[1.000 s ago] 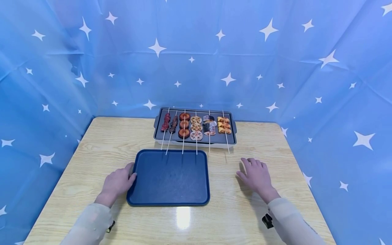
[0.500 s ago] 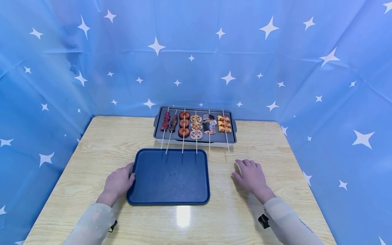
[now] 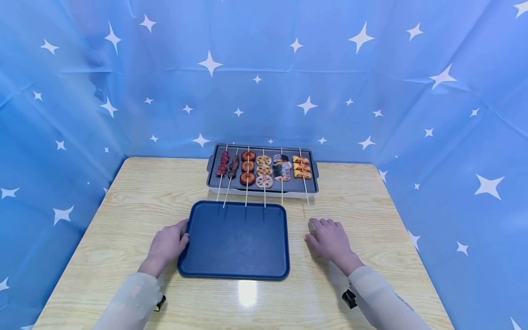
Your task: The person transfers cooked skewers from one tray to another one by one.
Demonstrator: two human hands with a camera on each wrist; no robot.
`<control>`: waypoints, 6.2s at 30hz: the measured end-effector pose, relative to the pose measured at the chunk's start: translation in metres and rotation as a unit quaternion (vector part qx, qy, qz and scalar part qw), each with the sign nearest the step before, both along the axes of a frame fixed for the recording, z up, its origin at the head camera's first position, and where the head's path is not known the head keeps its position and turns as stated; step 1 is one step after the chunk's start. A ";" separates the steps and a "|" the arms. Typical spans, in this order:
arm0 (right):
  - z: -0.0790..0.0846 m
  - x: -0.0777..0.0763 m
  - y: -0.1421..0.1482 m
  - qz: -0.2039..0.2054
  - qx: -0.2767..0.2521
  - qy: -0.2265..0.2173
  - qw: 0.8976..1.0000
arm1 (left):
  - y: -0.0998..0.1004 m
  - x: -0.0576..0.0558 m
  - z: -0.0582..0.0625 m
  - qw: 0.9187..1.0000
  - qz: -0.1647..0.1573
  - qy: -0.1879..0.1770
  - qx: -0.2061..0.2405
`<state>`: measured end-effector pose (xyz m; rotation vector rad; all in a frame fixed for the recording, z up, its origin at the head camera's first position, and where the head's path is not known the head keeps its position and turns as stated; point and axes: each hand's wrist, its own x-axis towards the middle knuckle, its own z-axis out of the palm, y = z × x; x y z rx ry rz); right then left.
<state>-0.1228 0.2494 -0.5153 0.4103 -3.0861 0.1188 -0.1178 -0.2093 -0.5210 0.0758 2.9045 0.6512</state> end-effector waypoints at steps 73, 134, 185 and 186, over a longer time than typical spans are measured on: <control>0.023 -0.018 -0.003 -0.017 -0.043 0.021 0.999 | 0.057 0.007 -0.007 0.997 -0.026 0.056 -0.048; 0.044 -0.076 -0.017 -0.135 -0.243 -0.105 0.955 | 0.064 0.006 -0.016 0.970 -0.076 0.186 -0.138; 0.060 0.031 0.025 -0.038 -0.230 -0.218 0.948 | 0.064 0.005 -0.015 0.971 -0.085 0.176 -0.139; 0.060 0.033 0.026 -0.031 -0.230 -0.222 0.947 | 0.064 0.005 -0.014 0.971 -0.085 0.175 -0.139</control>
